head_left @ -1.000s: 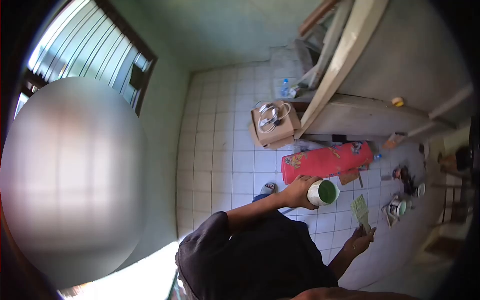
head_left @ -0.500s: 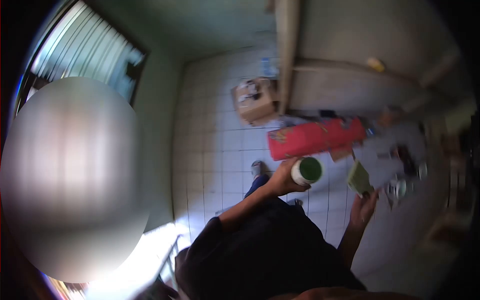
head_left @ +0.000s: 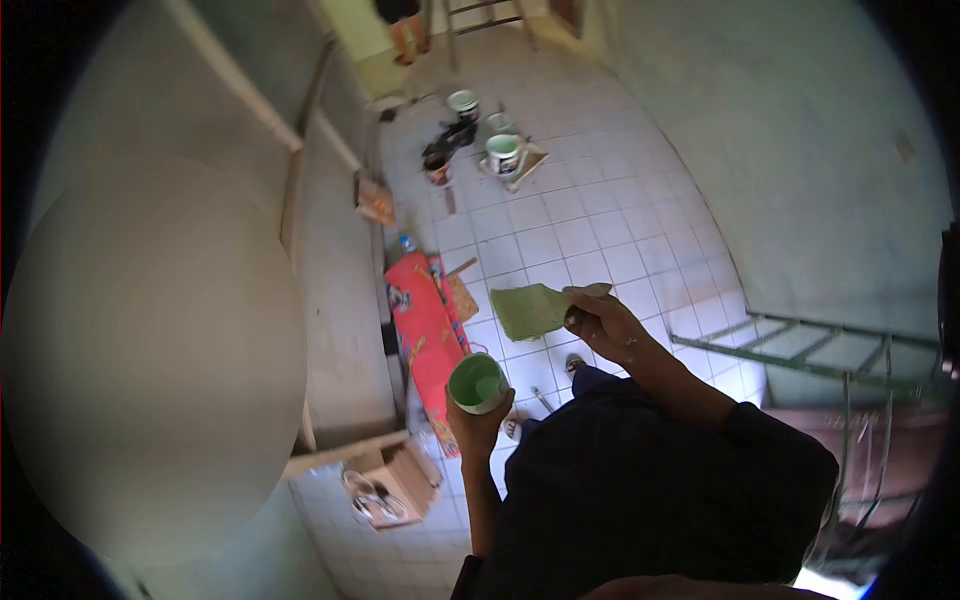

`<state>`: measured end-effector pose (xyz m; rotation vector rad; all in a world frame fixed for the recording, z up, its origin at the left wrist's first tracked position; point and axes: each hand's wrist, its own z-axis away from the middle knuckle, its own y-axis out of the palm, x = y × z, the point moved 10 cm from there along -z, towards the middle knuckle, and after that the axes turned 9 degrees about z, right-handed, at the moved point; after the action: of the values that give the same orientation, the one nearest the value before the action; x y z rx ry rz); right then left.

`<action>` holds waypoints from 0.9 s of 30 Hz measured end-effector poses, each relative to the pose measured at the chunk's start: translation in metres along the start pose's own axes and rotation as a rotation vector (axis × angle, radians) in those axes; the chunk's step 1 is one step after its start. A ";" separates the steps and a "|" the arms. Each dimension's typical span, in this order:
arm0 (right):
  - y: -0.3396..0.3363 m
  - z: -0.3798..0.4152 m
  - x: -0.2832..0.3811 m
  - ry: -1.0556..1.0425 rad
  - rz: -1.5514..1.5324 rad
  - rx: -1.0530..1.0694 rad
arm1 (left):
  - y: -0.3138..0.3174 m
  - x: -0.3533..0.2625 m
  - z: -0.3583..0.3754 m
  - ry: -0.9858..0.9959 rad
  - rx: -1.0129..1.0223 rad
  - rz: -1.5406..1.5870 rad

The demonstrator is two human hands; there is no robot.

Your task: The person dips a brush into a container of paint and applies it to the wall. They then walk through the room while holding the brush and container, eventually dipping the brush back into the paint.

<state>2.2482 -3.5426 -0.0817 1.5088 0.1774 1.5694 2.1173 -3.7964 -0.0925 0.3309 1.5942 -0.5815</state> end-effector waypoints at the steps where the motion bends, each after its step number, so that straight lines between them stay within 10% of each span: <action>1: -0.005 0.012 0.008 -0.039 -0.021 0.025 | 0.009 -0.001 -0.006 0.021 0.052 -0.006; 14: -0.094 0.151 0.030 -0.375 -0.230 -0.557 | 0.163 -0.029 -0.035 0.064 0.663 0.098; 27: -0.194 0.036 0.157 -0.414 -0.120 -0.516 | 0.323 -0.052 -0.127 0.060 0.645 0.036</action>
<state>2.4032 -3.3434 -0.0883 1.3388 -0.3437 1.0679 2.1906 -3.4531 -0.0932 0.8599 1.4196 -1.0616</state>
